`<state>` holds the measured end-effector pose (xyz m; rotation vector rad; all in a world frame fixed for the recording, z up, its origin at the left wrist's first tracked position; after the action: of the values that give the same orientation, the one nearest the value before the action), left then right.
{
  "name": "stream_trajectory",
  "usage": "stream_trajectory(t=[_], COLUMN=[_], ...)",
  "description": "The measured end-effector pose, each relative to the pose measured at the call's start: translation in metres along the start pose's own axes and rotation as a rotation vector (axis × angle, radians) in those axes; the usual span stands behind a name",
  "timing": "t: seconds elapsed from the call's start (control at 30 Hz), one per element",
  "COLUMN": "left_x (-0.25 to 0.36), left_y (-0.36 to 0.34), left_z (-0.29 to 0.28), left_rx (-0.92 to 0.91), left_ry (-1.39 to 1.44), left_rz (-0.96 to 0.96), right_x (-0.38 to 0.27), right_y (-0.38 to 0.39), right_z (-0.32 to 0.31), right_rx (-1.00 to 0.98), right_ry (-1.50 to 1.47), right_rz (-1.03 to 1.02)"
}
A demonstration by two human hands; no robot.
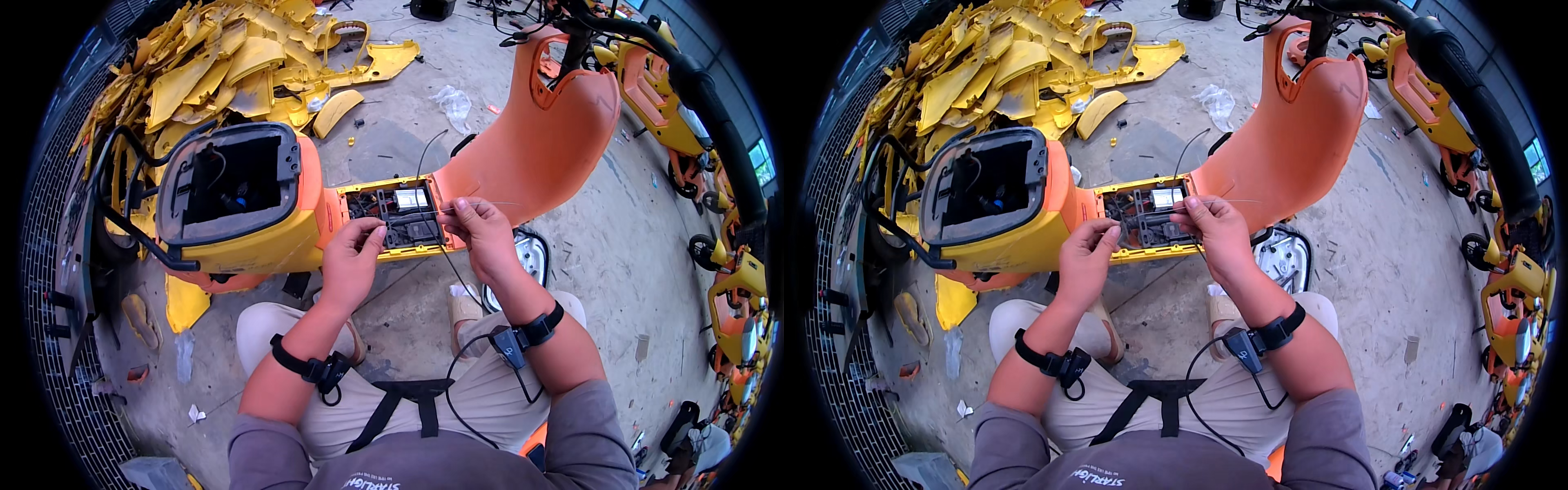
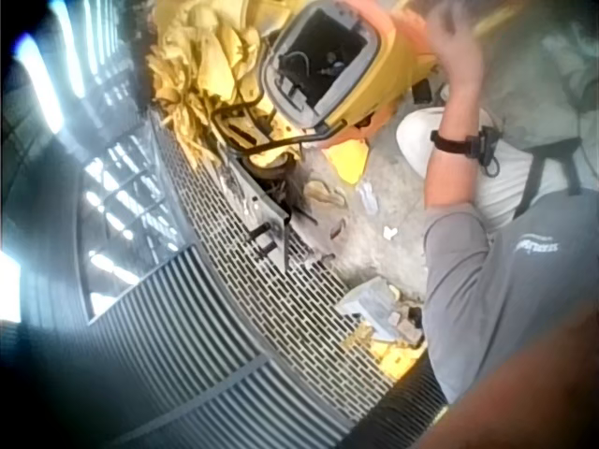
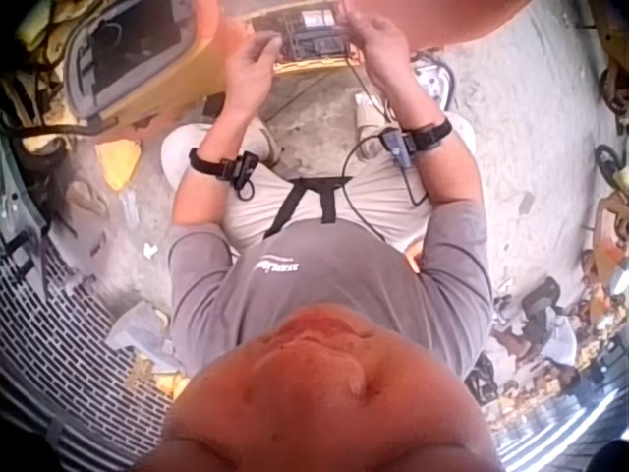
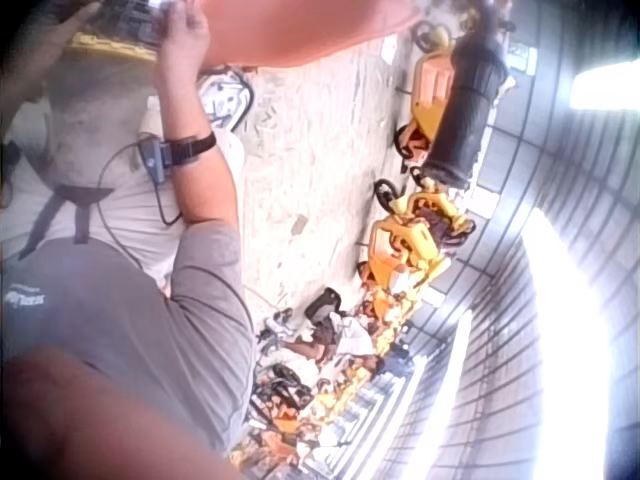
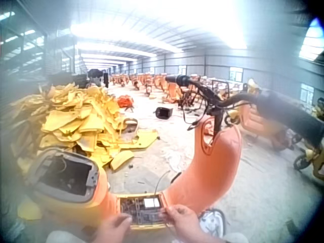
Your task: The person works on the wiring of an electric scooter, holding, twisting, and connecting thin wires inside the frame compartment by hand.
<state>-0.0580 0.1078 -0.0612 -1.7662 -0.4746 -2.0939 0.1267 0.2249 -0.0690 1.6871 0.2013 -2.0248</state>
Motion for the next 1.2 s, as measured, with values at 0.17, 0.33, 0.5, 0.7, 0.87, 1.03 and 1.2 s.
stream_trajectory(t=[0.17,0.33,0.5,0.7,0.87,1.03,1.2], left_x=[0.015,0.023,0.008,-0.023,-0.012,-0.004,-0.001], left_y=[0.001,0.005,0.007,0.000,-0.004,-0.006,-0.007], left_z=[0.008,0.026,0.027,0.025,0.005,0.002,0.001], left_rx=[-0.093,-0.210,-0.309,-0.323,-0.111,-0.087,-0.077], left_ry=[-0.220,-0.270,-0.426,-0.418,-0.364,-0.198,-0.117], left_rz=[0.215,0.275,0.259,-0.049,-0.108,0.015,-0.042], right_x=[0.001,0.017,0.033,0.038,0.031,0.014,0.001], right_y=[0.000,-0.015,-0.023,-0.025,-0.025,-0.017,-0.016], right_z=[-0.002,-0.019,-0.020,-0.017,-0.011,-0.003,0.000], right_rx=[0.033,0.056,0.043,0.040,-0.002,-0.046,-0.108], right_ry=[0.008,0.026,0.089,0.111,0.086,0.031,-0.076], right_rz=[0.042,0.107,0.142,0.162,0.093,0.044,-0.054])
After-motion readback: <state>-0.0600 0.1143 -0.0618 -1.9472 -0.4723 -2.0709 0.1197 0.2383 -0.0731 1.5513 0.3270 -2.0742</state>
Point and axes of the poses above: each hand's wrist, its own y-axis away from the middle knuckle, its own z-axis out of the palm, x = y × z, the point moved 9 cm from there along -y, towards the middle knuckle, and after that the axes turned 10 degrees about y, right-handed, at the moved point
